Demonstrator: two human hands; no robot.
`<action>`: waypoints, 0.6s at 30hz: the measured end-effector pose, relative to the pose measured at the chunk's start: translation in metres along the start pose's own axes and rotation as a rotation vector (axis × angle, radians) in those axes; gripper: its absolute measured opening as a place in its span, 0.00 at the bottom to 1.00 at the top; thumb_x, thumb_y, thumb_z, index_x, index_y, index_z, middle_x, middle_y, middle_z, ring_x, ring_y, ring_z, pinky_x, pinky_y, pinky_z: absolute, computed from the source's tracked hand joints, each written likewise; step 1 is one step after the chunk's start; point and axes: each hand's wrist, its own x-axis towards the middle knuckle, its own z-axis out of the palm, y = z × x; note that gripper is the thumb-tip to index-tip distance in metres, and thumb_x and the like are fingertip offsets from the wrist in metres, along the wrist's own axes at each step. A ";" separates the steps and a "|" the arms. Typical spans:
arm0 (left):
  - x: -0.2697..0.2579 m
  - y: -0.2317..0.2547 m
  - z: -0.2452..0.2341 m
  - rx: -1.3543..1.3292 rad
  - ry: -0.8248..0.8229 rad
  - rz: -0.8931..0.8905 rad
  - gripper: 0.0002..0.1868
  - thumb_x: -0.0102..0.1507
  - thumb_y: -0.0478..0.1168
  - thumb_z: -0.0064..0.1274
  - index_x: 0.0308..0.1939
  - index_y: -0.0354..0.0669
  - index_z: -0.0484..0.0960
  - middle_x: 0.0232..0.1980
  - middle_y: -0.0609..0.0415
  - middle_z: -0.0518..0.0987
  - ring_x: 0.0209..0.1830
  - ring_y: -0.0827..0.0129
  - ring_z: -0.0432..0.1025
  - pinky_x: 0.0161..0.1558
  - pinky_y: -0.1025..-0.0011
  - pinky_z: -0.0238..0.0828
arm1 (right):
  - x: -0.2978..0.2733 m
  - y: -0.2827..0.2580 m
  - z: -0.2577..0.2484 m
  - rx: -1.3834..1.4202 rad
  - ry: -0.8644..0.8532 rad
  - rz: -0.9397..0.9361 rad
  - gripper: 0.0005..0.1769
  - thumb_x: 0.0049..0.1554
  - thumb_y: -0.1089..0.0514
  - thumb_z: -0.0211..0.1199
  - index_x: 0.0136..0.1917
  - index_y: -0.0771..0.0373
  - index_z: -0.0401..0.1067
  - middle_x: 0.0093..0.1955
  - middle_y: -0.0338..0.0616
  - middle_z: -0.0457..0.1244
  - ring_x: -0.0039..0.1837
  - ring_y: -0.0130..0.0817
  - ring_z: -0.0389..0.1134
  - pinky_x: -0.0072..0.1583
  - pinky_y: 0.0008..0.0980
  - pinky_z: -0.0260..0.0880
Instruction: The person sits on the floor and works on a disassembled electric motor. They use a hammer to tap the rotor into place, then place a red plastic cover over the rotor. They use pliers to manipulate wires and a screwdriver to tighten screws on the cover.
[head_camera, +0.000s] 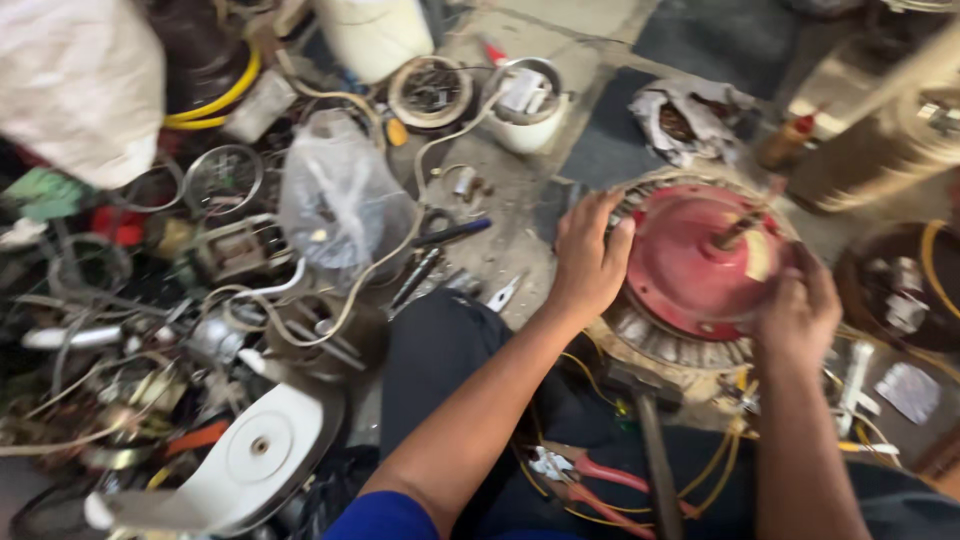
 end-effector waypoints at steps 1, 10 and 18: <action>-0.005 -0.004 -0.016 -0.031 -0.013 -0.020 0.16 0.70 0.42 0.48 0.59 0.38 0.75 0.58 0.41 0.77 0.60 0.43 0.71 0.64 0.53 0.63 | -0.003 -0.004 -0.004 0.014 -0.016 0.003 0.21 0.68 0.63 0.48 0.71 0.72 0.68 0.69 0.49 0.65 0.69 0.35 0.66 0.69 0.30 0.62; 0.013 -0.188 -0.157 0.723 -0.769 -0.398 0.11 0.60 0.36 0.52 0.44 0.43 0.87 0.49 0.39 0.83 0.51 0.46 0.78 0.53 0.53 0.75 | -0.004 -0.006 0.000 0.087 -0.020 -0.082 0.21 0.73 0.58 0.47 0.72 0.73 0.68 0.68 0.49 0.65 0.68 0.34 0.65 0.71 0.31 0.62; 0.000 -0.227 -0.160 0.837 -0.746 -0.499 0.17 0.68 0.44 0.44 0.52 0.42 0.83 0.58 0.39 0.81 0.59 0.47 0.76 0.61 0.55 0.71 | -0.007 0.002 0.003 0.195 -0.022 -0.039 0.19 0.73 0.58 0.50 0.71 0.73 0.68 0.66 0.46 0.66 0.66 0.31 0.66 0.69 0.29 0.64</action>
